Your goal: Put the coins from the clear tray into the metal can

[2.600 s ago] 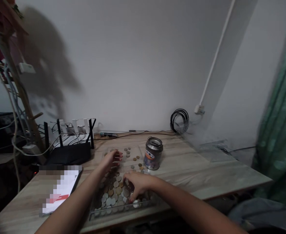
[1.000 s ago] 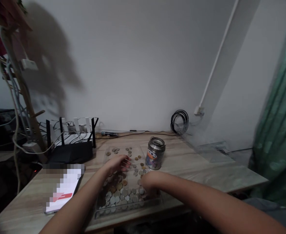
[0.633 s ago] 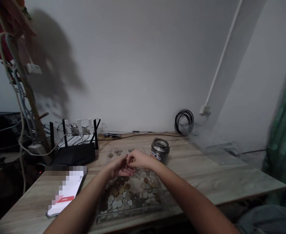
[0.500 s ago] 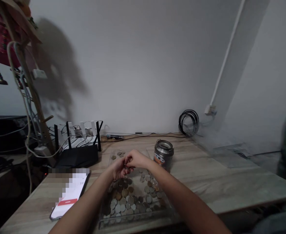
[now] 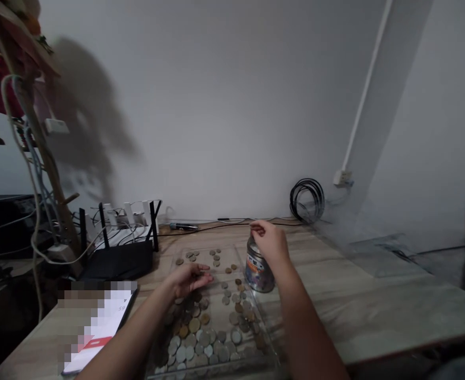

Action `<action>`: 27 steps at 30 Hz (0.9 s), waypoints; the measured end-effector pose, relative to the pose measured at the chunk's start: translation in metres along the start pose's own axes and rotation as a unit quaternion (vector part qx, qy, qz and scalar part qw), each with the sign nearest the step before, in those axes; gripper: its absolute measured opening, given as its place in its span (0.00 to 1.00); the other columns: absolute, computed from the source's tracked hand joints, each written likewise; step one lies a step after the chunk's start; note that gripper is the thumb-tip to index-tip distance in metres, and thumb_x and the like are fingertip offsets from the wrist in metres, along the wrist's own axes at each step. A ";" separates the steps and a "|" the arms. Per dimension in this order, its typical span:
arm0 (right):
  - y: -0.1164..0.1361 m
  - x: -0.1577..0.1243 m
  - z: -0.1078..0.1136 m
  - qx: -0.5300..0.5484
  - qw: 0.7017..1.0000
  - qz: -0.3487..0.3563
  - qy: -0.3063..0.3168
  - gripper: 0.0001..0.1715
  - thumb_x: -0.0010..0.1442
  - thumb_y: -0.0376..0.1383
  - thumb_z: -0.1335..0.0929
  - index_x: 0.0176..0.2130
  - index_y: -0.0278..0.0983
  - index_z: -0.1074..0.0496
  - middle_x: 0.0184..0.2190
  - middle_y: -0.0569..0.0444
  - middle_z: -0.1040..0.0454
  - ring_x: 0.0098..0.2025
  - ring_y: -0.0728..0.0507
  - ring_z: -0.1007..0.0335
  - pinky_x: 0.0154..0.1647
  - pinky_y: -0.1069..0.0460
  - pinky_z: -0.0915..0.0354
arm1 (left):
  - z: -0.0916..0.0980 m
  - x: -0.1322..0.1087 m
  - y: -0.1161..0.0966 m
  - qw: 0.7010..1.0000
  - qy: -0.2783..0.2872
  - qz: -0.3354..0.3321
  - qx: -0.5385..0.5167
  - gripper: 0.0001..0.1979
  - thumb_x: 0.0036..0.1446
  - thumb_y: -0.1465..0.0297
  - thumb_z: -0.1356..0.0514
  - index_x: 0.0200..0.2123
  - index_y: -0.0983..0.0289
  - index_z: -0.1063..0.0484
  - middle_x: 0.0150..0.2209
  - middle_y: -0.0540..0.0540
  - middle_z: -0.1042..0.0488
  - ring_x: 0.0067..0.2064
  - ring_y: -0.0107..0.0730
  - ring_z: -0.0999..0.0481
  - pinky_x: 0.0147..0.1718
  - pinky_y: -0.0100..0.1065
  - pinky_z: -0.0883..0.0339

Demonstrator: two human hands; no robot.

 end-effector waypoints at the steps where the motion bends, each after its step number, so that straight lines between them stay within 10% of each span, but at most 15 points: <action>1: -0.010 0.002 0.005 -0.025 1.000 -0.013 0.007 0.12 0.47 0.33 0.36 0.34 0.35 0.28 0.29 0.51 0.25 0.30 0.46 0.31 0.32 0.53 0.36 | -0.001 0.000 0.000 1.000 0.006 -0.005 0.023 0.16 0.48 0.84 0.54 0.41 0.73 0.38 0.24 0.59 0.28 0.28 0.30 0.25 0.24 0.24 0.32; 15: -0.015 -0.001 0.014 -0.137 0.991 -0.002 0.014 0.10 0.47 0.35 0.35 0.30 0.41 0.25 0.29 0.56 0.24 0.34 0.47 0.32 0.36 0.54 0.41 | 0.000 0.001 -0.011 0.987 -0.006 -0.094 0.130 0.06 0.53 0.73 0.47 0.28 0.70 0.33 0.28 0.58 0.25 0.22 0.22 0.28 0.15 0.19 0.44; 22: 0.028 -0.016 0.029 -0.119 0.976 0.087 -0.162 0.13 0.54 0.36 0.39 0.34 0.36 0.27 0.32 0.50 0.26 0.38 0.45 0.35 0.42 0.51 0.44 | -0.005 0.004 -0.015 0.975 0.050 -0.149 0.156 0.10 0.46 0.66 0.41 0.26 0.68 0.33 0.20 0.50 0.30 0.14 0.15 0.41 0.11 0.21 0.61; 27: 0.063 -0.040 -0.040 -0.064 0.984 0.141 0.093 0.13 0.54 0.37 0.38 0.37 0.39 0.27 0.31 0.54 0.26 0.31 0.49 0.34 0.32 0.56 0.43 | -0.004 0.000 -0.017 0.974 0.033 -0.149 0.170 0.16 0.41 0.61 0.37 0.28 0.67 0.33 0.18 0.45 0.36 0.14 0.13 0.45 0.13 0.22 0.64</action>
Point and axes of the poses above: each hand's wrist, its own x-axis towards the middle knuckle, its own z-axis out of the back of the hand, y = z × x, the point moved 8 cm from there along x, towards the middle knuckle
